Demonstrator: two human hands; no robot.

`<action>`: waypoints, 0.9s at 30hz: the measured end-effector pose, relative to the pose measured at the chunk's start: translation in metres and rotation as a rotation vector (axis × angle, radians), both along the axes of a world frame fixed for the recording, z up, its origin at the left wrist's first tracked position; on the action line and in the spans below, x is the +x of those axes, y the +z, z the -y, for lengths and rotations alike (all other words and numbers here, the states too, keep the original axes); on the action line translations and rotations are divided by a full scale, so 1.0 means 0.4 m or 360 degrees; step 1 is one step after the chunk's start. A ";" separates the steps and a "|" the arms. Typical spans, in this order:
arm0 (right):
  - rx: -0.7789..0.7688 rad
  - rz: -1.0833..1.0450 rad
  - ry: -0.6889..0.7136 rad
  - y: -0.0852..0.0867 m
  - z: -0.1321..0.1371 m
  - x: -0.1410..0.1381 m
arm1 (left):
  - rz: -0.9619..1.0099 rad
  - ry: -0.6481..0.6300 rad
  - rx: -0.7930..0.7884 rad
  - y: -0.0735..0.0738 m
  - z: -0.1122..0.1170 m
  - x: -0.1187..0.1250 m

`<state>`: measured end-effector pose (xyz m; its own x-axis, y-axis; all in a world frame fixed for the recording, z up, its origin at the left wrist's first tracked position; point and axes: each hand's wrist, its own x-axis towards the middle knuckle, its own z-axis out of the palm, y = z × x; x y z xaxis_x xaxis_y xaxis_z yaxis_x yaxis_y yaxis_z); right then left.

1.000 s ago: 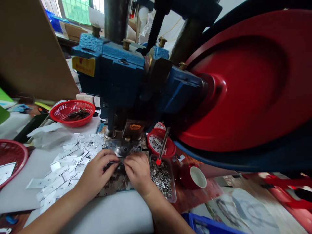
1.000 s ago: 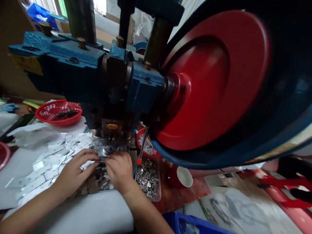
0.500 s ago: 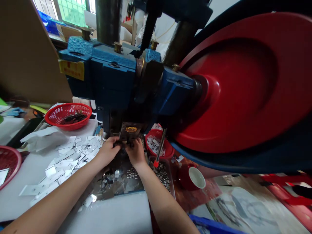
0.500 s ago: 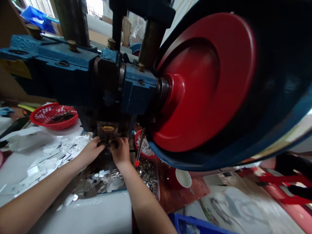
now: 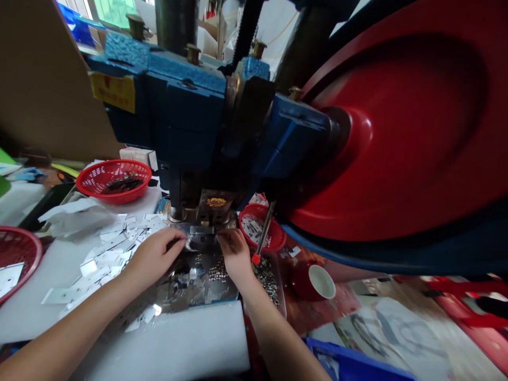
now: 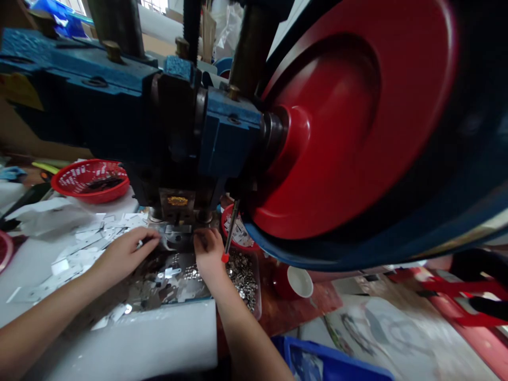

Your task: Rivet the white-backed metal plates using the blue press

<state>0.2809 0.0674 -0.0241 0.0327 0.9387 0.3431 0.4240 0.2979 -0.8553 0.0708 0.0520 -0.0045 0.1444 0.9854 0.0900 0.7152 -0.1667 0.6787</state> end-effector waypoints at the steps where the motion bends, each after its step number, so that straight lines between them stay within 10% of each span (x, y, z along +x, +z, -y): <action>1: -0.0033 0.0016 0.0015 0.001 0.015 0.012 | -0.0097 -0.0085 -0.0080 -0.005 0.024 -0.010; 8: -0.0169 0.0213 -0.0034 -0.019 0.062 0.054 | -0.0600 -0.0147 -0.0115 -0.048 0.087 0.017; 17: 0.0101 0.1066 0.0031 -0.024 0.052 0.057 | -0.0262 -0.0203 -0.0194 -0.055 0.092 0.024; 27: 0.0169 0.1015 0.0046 -0.034 0.053 0.058 | -0.0051 -0.0005 -0.0322 -0.026 0.101 0.006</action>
<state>0.3039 0.0460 -0.0377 -0.2333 0.8959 0.3780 0.8296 0.3862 -0.4033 0.0734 0.0115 -0.0150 0.1472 0.9825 -0.1144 0.7366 -0.0317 0.6756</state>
